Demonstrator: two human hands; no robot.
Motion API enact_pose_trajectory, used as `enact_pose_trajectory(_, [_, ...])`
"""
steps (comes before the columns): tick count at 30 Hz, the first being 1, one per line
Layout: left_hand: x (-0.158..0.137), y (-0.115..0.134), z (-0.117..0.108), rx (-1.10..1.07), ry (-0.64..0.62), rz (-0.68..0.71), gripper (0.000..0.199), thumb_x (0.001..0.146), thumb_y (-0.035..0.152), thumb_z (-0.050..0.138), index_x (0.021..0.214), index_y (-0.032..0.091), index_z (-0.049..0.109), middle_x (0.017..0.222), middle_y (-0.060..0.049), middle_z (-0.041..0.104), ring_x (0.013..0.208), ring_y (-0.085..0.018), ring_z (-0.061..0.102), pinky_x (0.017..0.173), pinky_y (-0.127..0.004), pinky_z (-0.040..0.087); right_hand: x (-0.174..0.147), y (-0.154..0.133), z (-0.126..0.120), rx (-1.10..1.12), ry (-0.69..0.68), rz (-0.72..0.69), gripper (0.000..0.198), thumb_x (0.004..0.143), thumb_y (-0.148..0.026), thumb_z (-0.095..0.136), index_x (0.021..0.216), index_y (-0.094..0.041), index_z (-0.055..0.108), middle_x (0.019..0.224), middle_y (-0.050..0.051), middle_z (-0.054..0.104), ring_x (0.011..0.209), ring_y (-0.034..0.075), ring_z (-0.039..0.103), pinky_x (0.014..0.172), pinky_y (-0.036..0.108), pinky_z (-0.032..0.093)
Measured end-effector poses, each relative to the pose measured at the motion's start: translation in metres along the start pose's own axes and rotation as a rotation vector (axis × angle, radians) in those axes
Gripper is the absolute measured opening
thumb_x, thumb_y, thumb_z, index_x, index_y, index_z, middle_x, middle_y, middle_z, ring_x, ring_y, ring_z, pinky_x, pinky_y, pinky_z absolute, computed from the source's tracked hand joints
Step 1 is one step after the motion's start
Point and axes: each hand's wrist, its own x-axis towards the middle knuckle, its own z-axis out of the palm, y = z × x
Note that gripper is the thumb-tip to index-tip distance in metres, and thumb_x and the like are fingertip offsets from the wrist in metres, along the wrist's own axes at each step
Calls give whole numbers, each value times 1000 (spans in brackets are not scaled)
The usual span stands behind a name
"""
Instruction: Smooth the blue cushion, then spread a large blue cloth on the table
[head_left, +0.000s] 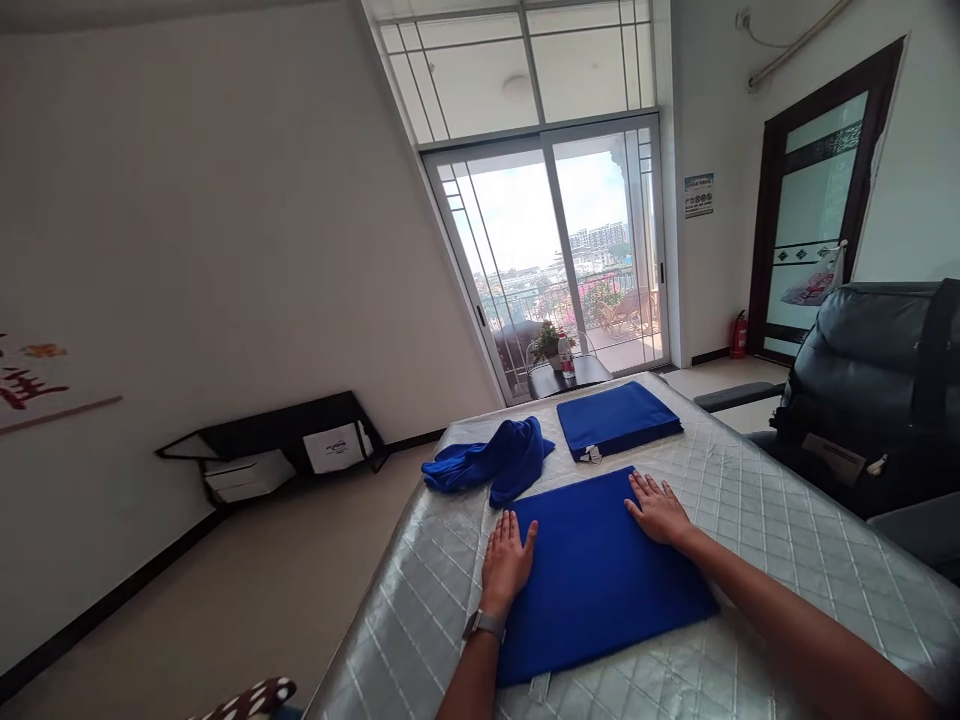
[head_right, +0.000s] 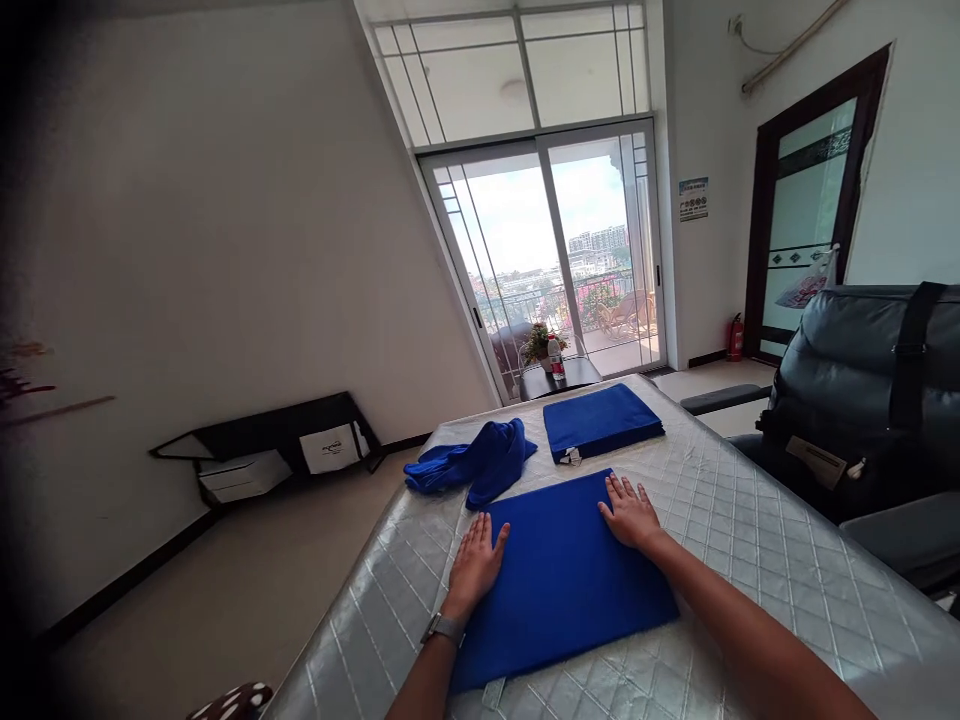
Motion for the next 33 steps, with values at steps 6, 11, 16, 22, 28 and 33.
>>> enact_pose_trajectory(6, [1,-1,2,-11,14,5,81,97,61,13,147,0,34,152,-22,34,142,-29,32,116,-42,25,-15,1,0,-2,-20,-12,72,95,-56,11,156,-17,13,162,2,10,148,21,3,119,46,2])
enact_pose_trajectory(11, [3,-1,5,-35,11,-3,78,98,60,15,147,2,33,154,-21,31,143,-28,30,116,-43,24,-26,3,5,2,-32,-11,74,95,-60,12,156,-18,11,162,2,11,148,21,5,119,45,0])
enact_pose_trajectory(16, [3,0,3,-51,9,-7,79,97,61,14,147,3,34,153,-20,34,143,-29,31,116,-44,25,-25,4,6,4,-40,-9,73,95,-58,13,156,-18,10,162,2,10,148,20,4,119,45,-1])
enact_pose_trajectory(22, [0,5,-7,-34,63,-60,84,97,63,14,145,-3,34,152,-24,35,142,-30,33,116,-43,27,-24,4,3,-15,-55,-3,72,96,-57,13,156,-17,9,162,1,7,148,19,2,119,45,-2])
enact_pose_trajectory(28, [-9,76,-20,-93,57,175,76,99,58,13,148,3,34,153,-19,36,143,-26,30,116,-39,29,-25,5,2,27,-54,-13,73,96,-57,12,156,-16,9,162,3,8,148,21,1,119,45,-3])
enact_pose_trajectory(33, [-6,180,-22,-184,-36,452,71,100,55,13,150,8,32,155,-16,33,146,-25,24,117,-45,28,-28,7,3,5,-32,-19,68,96,-48,19,156,-16,14,162,4,10,148,22,5,119,46,-1])
